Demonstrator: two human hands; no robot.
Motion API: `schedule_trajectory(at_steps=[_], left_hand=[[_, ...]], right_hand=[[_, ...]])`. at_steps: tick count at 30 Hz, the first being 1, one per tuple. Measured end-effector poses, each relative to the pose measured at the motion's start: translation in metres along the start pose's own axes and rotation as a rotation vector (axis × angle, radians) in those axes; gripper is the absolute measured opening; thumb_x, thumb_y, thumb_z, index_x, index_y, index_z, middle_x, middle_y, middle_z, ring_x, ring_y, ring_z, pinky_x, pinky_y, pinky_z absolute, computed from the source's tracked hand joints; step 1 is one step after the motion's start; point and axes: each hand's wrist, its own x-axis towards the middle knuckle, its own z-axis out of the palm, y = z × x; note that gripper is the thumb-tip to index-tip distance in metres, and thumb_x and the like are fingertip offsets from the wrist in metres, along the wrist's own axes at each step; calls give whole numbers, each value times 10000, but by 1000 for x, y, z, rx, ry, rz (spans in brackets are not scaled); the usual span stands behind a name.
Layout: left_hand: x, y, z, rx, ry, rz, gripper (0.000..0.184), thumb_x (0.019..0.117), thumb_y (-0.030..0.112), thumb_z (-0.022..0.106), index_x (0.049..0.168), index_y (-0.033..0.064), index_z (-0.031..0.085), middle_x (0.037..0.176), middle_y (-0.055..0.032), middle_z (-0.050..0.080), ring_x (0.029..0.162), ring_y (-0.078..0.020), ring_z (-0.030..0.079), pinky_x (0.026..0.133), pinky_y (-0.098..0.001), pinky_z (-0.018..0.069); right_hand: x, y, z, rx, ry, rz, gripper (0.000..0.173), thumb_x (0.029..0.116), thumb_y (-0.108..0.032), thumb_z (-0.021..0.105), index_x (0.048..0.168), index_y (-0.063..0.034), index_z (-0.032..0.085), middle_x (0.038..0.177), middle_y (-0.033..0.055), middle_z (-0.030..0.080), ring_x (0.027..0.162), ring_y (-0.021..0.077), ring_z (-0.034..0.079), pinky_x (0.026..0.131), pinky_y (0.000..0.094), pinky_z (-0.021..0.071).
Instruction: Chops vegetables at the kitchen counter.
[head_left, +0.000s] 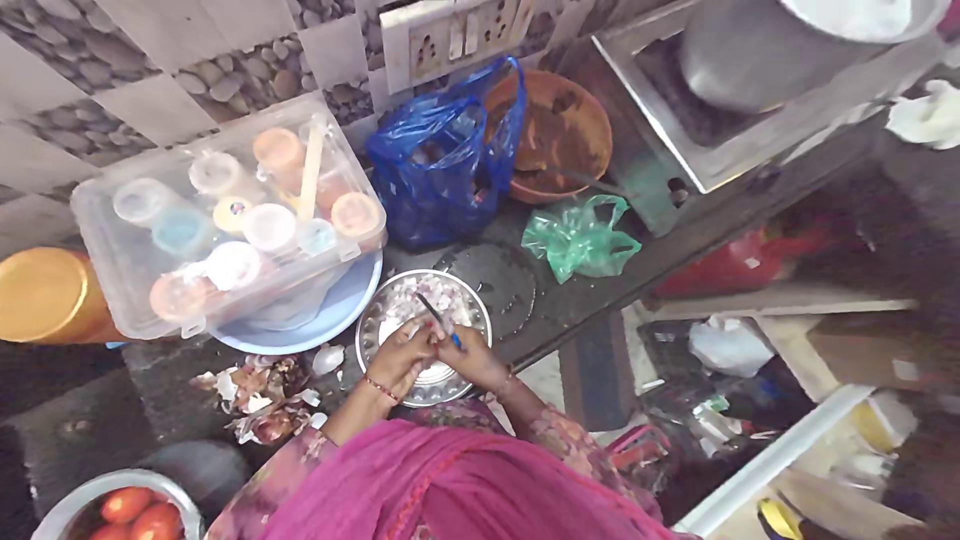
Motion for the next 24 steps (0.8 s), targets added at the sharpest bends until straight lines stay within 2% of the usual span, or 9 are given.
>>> schedule_trajectory(at_steps=[2,3,5,7,9,12,17,20,24], left_hand=[[0,-1,-4,-44,4,18,371,952,-92,464,1302,3,547,955,-31,660,789,-75,647,752,-223,568],[0,-1,-7,-52,-7,23,374,962,-81,446,1317,-10,539,1011,-44,661,842,-81,653,796,-226,567],[-2,0,-11,-51,-14,24,344,965,-74,449,1288,-19,552,1038,-53,673,875,-86,668,821,-228,571],[-5,1,-11,-62,-4,11,331,933,-90,461,1236,-10,567,977,-43,692,836,-82,685,798,-222,581],[-8,3,-10,-64,10,-5,309,921,-95,467,1197,-4,569,938,-46,699,807,-80,692,774,-214,587],[-11,4,-11,-45,11,-19,230,960,-73,486,1167,-14,568,972,-67,701,818,-81,687,751,-201,579],[-16,1,-12,9,-17,12,230,950,-69,499,1152,-3,587,917,-27,701,688,-24,634,613,-152,524],[-18,2,-10,28,-7,23,269,929,-78,513,1176,-5,589,900,-17,695,689,-22,635,608,-147,521],[-19,0,-11,79,-29,120,297,881,-69,560,1163,14,609,911,0,704,713,-24,648,630,-157,537]], right_hand=[[-1,-5,-9,273,-123,107,168,987,-184,527,875,-60,549,668,-52,456,556,23,434,535,217,397],[-2,-6,-13,428,-195,165,146,1012,-152,465,875,-112,494,611,-91,403,487,-3,380,468,176,352],[0,0,-22,653,-334,227,159,1037,-157,374,909,-156,470,591,-112,396,456,-10,371,441,150,349],[4,10,-27,753,-407,243,170,1043,-182,345,941,-163,480,600,-114,403,461,-10,383,448,143,362],[7,15,-29,791,-425,242,185,1052,-210,343,950,-161,490,608,-111,421,468,-12,400,459,142,378],[8,16,-28,797,-414,233,207,1050,-231,339,932,-165,495,621,-110,444,476,-9,413,463,147,382],[5,19,-26,796,-396,220,205,1059,-229,341,961,-159,507,617,-111,456,486,0,439,477,162,407],[4,19,-25,803,-362,214,188,1067,-211,330,1002,-150,496,609,-112,442,480,-1,430,473,161,405],[1,10,-25,814,-346,213,374,1114,-321,203,975,-147,504,597,-110,438,468,-2,424,465,156,402]])
